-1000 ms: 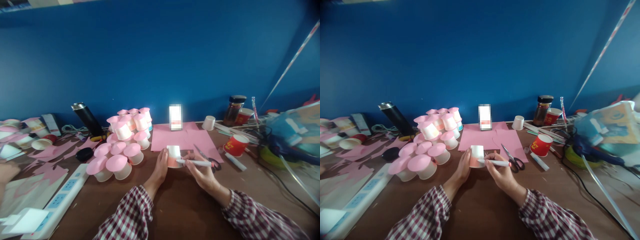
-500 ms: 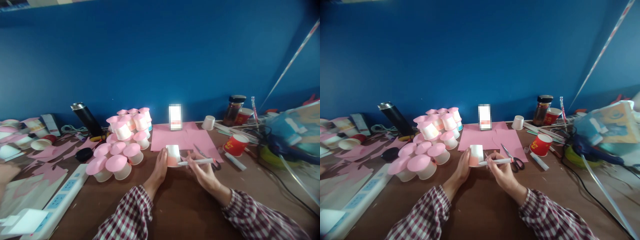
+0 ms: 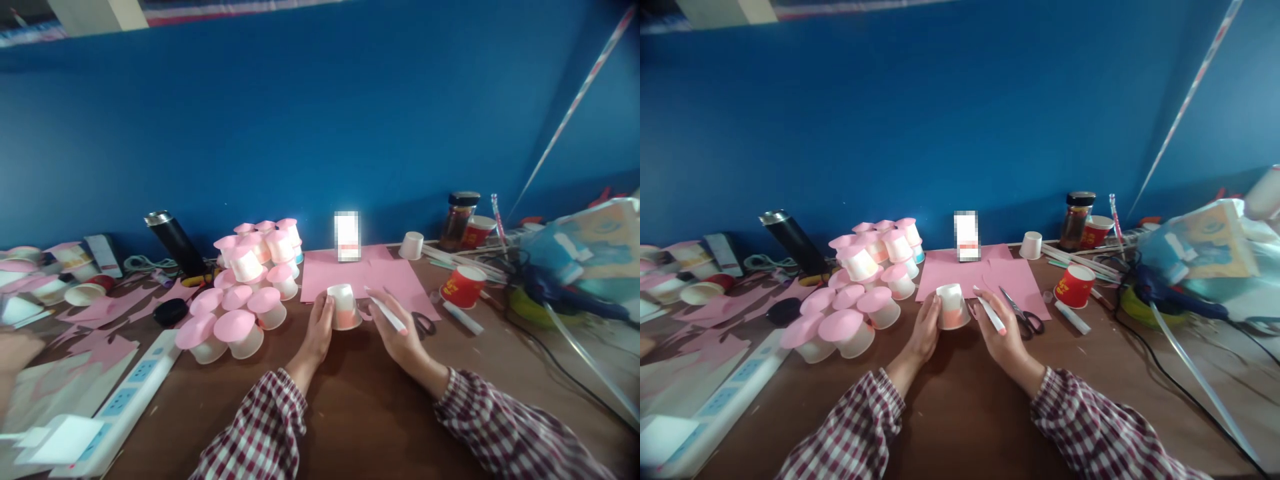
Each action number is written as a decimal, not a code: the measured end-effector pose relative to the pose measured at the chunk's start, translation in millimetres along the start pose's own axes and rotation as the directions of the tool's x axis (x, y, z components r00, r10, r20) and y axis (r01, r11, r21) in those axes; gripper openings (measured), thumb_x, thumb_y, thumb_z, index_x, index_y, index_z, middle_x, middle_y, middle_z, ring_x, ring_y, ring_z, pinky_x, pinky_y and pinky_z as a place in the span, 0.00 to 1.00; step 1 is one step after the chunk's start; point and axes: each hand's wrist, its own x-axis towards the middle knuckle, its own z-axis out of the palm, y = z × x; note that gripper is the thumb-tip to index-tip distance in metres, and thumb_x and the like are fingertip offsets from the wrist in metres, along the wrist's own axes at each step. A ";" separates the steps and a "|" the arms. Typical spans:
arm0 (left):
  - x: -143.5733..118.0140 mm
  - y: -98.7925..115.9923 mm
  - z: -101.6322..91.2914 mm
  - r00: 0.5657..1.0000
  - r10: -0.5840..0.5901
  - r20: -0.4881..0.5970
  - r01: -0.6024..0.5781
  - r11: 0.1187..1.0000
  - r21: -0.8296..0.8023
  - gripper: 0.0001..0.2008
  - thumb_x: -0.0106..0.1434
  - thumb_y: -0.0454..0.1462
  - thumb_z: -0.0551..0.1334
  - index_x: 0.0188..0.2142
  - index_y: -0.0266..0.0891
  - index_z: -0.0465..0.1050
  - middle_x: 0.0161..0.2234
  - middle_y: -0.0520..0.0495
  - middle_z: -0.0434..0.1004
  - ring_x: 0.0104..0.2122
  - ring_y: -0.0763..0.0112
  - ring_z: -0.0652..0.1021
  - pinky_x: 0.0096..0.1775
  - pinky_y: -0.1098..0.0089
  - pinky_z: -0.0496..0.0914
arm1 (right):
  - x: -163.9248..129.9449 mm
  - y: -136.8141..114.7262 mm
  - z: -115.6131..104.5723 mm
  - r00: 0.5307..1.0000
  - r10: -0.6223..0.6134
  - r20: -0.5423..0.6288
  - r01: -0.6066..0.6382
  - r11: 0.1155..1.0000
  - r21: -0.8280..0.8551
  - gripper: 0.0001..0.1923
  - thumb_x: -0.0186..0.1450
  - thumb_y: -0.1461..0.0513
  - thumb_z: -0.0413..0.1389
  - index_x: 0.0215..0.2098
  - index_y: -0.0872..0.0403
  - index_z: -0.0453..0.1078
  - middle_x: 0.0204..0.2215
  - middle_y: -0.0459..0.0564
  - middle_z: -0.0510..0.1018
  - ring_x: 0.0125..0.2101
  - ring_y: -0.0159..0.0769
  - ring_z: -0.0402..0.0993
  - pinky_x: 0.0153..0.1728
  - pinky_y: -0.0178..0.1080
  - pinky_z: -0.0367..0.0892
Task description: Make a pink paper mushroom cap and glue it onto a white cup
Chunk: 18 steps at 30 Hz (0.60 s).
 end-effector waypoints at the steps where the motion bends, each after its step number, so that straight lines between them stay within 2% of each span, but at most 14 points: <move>1: -0.8 0.9 -0.1 1.000 0.005 -0.008 -0.005 1.000 0.020 0.16 0.64 0.45 0.53 0.45 0.38 0.67 0.43 0.44 0.73 0.45 0.64 0.72 0.46 0.67 0.66 | -0.1 0.2 0.4 1.000 -0.007 0.014 0.008 1.000 -0.010 0.15 0.65 0.58 0.52 0.48 0.53 0.67 0.42 0.53 0.76 0.37 0.38 0.75 0.39 0.39 0.72; 7: -4.1 8.3 -0.7 0.998 0.062 -0.034 -0.056 0.987 0.154 0.18 0.64 0.46 0.53 0.46 0.37 0.68 0.47 0.43 0.72 0.49 0.62 0.70 0.49 0.67 0.64 | -2.0 3.2 0.9 0.994 -0.094 0.053 0.100 0.989 -0.111 0.16 0.66 0.61 0.50 0.52 0.54 0.65 0.47 0.55 0.74 0.45 0.41 0.73 0.46 0.43 0.68; 12: 1.2 -7.3 -7.4 0.990 0.057 -0.133 -0.045 0.995 0.091 0.22 0.63 0.50 0.52 0.47 0.38 0.70 0.51 0.43 0.70 0.55 0.59 0.66 0.55 0.64 0.60 | -3.9 5.3 2.5 0.983 -0.172 0.057 0.180 0.960 -0.214 0.17 0.65 0.62 0.50 0.52 0.54 0.65 0.48 0.56 0.74 0.46 0.41 0.72 0.48 0.43 0.67; 16: -0.4 -12.3 -5.3 0.974 -0.066 -0.217 0.039 0.991 -0.129 0.23 0.59 0.51 0.56 0.48 0.41 0.69 0.52 0.44 0.70 0.55 0.60 0.67 0.53 0.65 0.64 | -4.2 6.1 3.9 0.982 -0.182 0.051 0.189 0.943 -0.273 0.17 0.64 0.63 0.49 0.52 0.54 0.65 0.49 0.57 0.73 0.47 0.41 0.72 0.48 0.43 0.67; 18: -5.2 -7.8 -1.2 0.973 -0.154 -0.171 0.103 0.956 -0.274 0.26 0.59 0.53 0.56 0.49 0.40 0.69 0.50 0.43 0.72 0.51 0.60 0.71 0.49 0.65 0.68 | -4.7 6.3 4.0 0.984 -0.173 0.040 0.177 0.940 -0.292 0.18 0.64 0.63 0.49 0.52 0.54 0.65 0.47 0.57 0.74 0.47 0.42 0.72 0.48 0.44 0.67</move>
